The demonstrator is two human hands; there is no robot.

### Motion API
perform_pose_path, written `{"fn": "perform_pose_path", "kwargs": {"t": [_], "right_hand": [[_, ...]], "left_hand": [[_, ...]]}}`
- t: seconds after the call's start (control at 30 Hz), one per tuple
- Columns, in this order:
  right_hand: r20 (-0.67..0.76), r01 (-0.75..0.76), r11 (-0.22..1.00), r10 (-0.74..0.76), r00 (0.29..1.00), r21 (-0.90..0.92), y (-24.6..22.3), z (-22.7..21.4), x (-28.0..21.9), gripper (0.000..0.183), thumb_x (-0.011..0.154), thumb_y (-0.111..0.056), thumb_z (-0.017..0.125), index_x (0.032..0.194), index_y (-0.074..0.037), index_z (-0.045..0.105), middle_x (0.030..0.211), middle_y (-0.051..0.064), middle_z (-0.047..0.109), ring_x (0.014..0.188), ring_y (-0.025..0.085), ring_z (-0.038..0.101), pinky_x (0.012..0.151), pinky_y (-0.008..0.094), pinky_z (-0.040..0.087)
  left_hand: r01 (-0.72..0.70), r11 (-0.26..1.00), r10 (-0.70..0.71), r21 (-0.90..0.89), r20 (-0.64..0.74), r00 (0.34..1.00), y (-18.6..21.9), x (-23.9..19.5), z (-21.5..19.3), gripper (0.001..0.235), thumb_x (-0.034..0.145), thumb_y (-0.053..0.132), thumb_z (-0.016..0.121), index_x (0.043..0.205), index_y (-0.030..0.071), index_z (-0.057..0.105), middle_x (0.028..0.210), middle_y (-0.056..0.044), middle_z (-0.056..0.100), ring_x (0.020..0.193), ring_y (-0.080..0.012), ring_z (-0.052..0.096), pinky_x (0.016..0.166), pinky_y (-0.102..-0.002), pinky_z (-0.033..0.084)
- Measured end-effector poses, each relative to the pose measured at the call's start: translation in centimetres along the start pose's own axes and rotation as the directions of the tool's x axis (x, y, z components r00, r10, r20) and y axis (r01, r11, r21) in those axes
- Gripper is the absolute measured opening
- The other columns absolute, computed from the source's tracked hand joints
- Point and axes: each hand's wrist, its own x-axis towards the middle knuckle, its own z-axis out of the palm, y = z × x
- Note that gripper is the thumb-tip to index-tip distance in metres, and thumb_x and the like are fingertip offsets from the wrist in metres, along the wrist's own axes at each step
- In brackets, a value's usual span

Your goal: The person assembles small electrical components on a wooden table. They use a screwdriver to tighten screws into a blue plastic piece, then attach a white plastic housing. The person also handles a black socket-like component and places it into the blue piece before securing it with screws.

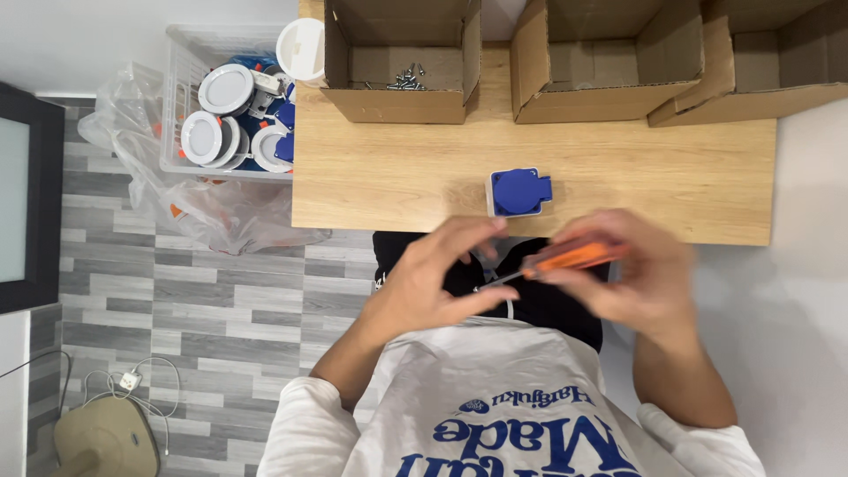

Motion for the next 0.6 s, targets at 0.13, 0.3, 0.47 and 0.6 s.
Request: {"fn": "perform_pose_path", "kwargs": {"t": [0.13,0.3,0.47,0.6], "right_hand": [[0.029,0.248,0.968,-0.247,0.968,-0.028,1.7,4.1,-0.2,0.056,0.075,-0.011,0.100,0.125,-0.001,0.074,0.087,0.016,0.079,0.067,0.029,0.077,0.064,0.037,0.065],[-0.001,0.257,0.964,-0.258,0.966,-0.068,4.2,6.5,-1.4,0.070,0.066,-0.021,0.107,0.125,0.002,0.077,0.080,0.013,0.078,0.060,0.026,0.074,0.061,0.036,0.064],[0.058,0.180,0.982,-0.177,0.983,-0.050,5.1,5.3,-0.7,0.101,0.059,-0.058,0.102,0.132,0.004,0.071,0.096,0.010,0.083,0.073,0.023,0.075,0.076,0.036,0.066],[-0.006,0.188,0.858,-0.217,0.976,-0.479,5.0,5.0,1.7,0.073,0.091,-0.043,0.095,0.139,0.000,0.061,0.117,0.014,0.064,0.099,0.036,0.066,0.094,0.049,0.055]], "left_hand": [[-0.100,0.994,0.098,0.051,0.032,0.995,1.1,0.4,0.0,0.072,0.095,0.022,0.089,0.153,-0.005,0.055,0.107,-0.025,0.076,0.081,-0.0386,0.077,0.070,-0.043,0.064],[-0.165,0.969,0.154,0.183,0.071,0.986,0.5,-0.8,-0.7,0.058,0.099,0.014,0.083,0.150,0.000,0.060,0.093,-0.017,0.075,0.069,-0.0320,0.076,0.062,-0.040,0.064],[-0.189,0.974,0.182,0.125,0.064,0.981,1.8,-0.2,-2.8,0.049,0.102,0.014,0.080,0.147,0.001,0.065,0.099,-0.019,0.076,0.075,-0.0354,0.079,0.065,-0.043,0.067],[-0.104,0.993,0.106,0.046,-0.036,0.994,3.5,0.0,-5.8,0.060,0.090,0.006,0.091,0.142,0.002,0.064,0.099,-0.019,0.082,0.077,-0.0337,0.084,0.066,-0.042,0.070]]}}
